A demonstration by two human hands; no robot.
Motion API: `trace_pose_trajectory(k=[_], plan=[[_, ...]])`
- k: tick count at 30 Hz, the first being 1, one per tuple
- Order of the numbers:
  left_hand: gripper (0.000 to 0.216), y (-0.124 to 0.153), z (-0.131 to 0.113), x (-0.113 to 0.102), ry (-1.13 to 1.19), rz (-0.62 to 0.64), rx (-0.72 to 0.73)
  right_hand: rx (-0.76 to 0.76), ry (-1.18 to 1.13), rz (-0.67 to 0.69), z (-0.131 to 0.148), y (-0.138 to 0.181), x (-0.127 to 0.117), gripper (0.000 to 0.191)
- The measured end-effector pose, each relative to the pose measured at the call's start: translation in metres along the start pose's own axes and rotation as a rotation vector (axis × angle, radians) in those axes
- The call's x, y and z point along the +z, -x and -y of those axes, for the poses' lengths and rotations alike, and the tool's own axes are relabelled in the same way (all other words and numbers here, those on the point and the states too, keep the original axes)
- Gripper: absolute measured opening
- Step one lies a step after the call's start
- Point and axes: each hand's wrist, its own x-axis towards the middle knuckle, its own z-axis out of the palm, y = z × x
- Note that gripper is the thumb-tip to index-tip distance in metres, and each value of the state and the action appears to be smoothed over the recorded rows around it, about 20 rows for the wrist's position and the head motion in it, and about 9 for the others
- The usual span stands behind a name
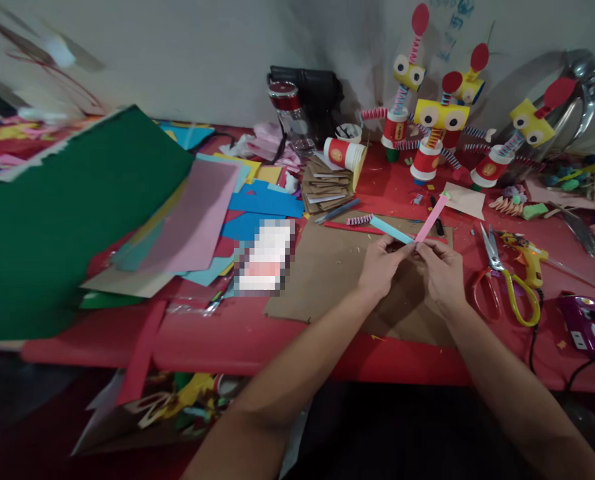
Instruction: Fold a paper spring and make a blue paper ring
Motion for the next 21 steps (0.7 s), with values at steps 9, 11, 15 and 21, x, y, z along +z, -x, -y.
trace_pose_trajectory(k=[9,11,15,21], plan=[[0.021,0.002,-0.001,0.001,-0.036,-0.012,0.009,0.030,-0.028,0.006,-0.003,-0.004,-0.002,0.008],[0.020,0.002,-0.002,0.002,-0.040,0.012,0.016,0.051,-0.042,0.001,-0.003,-0.005,-0.002,0.009],[0.015,0.000,-0.004,-0.002,-0.023,0.030,0.001,0.134,-0.111,0.013,-0.002,-0.008,-0.002,0.012],[0.013,-0.009,-0.009,-0.009,0.155,-0.089,-0.241,0.240,-0.166,0.099,0.002,-0.010,-0.002,0.016]])
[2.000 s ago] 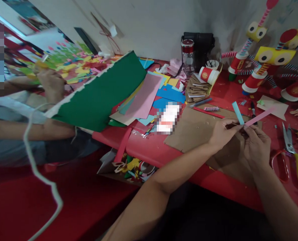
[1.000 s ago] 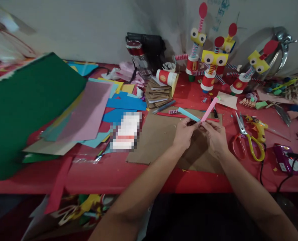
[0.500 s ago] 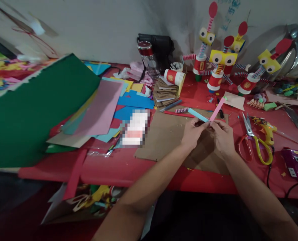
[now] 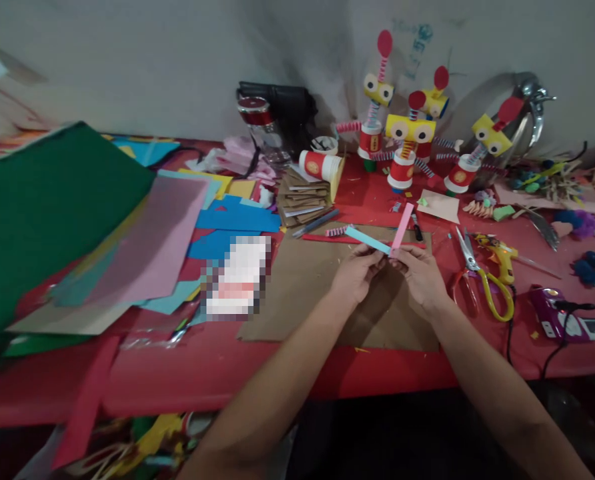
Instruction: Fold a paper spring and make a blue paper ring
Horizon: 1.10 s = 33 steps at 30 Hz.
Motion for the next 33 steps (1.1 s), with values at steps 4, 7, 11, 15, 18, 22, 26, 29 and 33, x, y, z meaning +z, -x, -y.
trace_pose_trajectory(k=[4,7,11,15,18,22,26,29,33], plan=[[0.014,-0.002,-0.001,-0.001,0.013,-0.014,-0.040,0.001,0.000,0.026,0.002,0.000,0.000,0.016],[0.015,-0.001,0.000,-0.002,-0.020,-0.014,-0.035,0.004,0.017,0.039,0.004,0.001,-0.001,0.017],[0.015,0.001,-0.002,-0.002,-0.073,0.039,-0.014,-0.022,0.043,0.050,0.003,0.002,-0.002,0.018],[0.021,0.006,-0.004,0.001,-0.138,0.073,0.022,-0.084,0.080,0.015,0.001,0.003,-0.003,0.016],[0.021,0.006,-0.002,0.004,-0.145,0.075,0.087,-0.149,0.134,0.006,0.001,0.004,-0.003,0.011],[0.019,0.004,0.004,0.005,-0.107,0.014,0.182,-0.194,0.123,0.071,0.002,0.005,0.000,0.018],[0.019,0.004,0.007,0.005,-0.096,-0.008,0.213,-0.210,0.129,0.101,0.001,0.004,0.001,0.020],[0.021,0.005,0.003,0.005,-0.090,0.037,0.134,-0.230,0.193,0.094,0.000,0.002,-0.002,0.022],[0.015,0.004,-0.002,0.004,-0.099,0.033,0.081,-0.273,0.282,0.067,0.002,0.001,-0.003,0.022]])
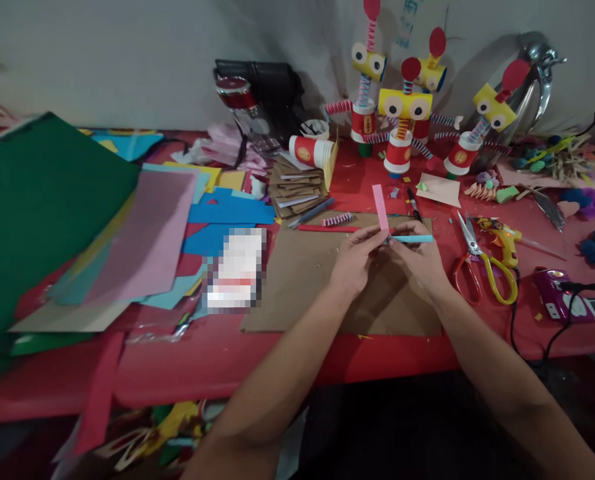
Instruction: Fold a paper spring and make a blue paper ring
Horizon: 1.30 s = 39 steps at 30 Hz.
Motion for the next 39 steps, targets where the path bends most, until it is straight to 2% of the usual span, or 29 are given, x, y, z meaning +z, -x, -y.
trace_pose_trajectory(k=[5,18,22,29,32,35,39], plan=[[0.009,-0.003,0.000,-0.002,0.000,-0.035,0.020,0.033,-0.030,0.028,0.001,0.000,0.001,0.019],[0.014,-0.004,0.002,-0.001,0.046,-0.092,-0.055,0.028,-0.045,0.052,-0.006,-0.001,0.003,0.024],[0.012,-0.002,0.000,0.000,0.043,-0.065,-0.043,0.002,-0.002,0.020,-0.007,-0.002,0.000,0.023],[0.007,0.000,-0.002,0.001,-0.068,0.060,-0.040,-0.045,0.066,-0.005,-0.002,-0.003,-0.005,0.017],[0.006,0.000,0.004,0.004,0.008,0.039,0.010,-0.039,0.012,-0.030,-0.004,-0.002,-0.002,0.018],[0.009,0.001,0.008,0.008,0.119,-0.032,0.050,0.020,-0.077,-0.020,-0.008,-0.001,0.002,0.023],[0.008,0.003,0.009,0.010,0.170,-0.039,0.007,0.156,-0.184,0.011,-0.012,-0.001,0.005,0.023]])
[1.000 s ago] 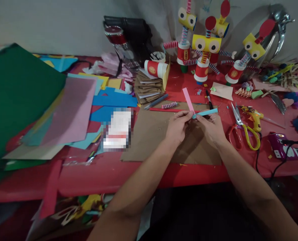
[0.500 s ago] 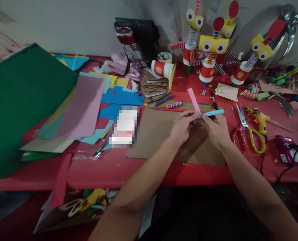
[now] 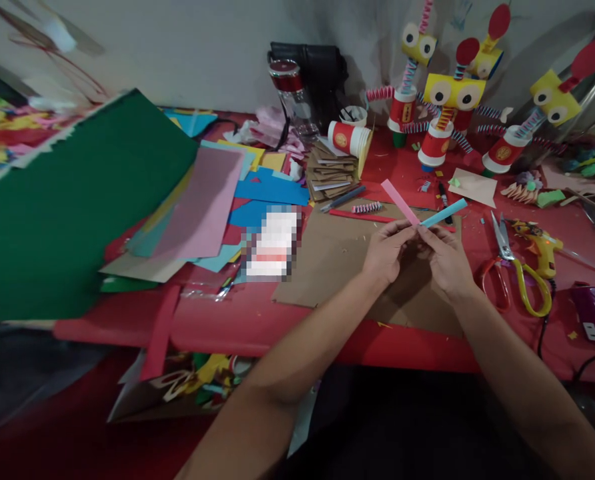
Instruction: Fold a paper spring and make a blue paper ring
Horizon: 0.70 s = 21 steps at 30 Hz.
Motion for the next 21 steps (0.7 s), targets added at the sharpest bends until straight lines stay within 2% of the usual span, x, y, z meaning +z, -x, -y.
trace_pose_trajectory(k=[7,12,16,21], plan=[[0.009,0.000,-0.004,-0.005,-0.031,0.061,0.022,0.040,-0.057,-0.040,0.005,0.002,0.002,0.018],[0.019,-0.003,-0.014,-0.010,-0.206,0.145,0.011,0.018,-0.023,-0.075,0.006,0.001,0.000,0.016],[0.017,-0.002,-0.016,-0.011,-0.237,0.141,-0.008,0.022,-0.030,-0.060,0.007,0.000,-0.002,0.015],[0.021,0.002,-0.014,-0.008,-0.255,0.115,0.038,0.022,-0.042,-0.044,0.008,0.002,0.000,0.018]])
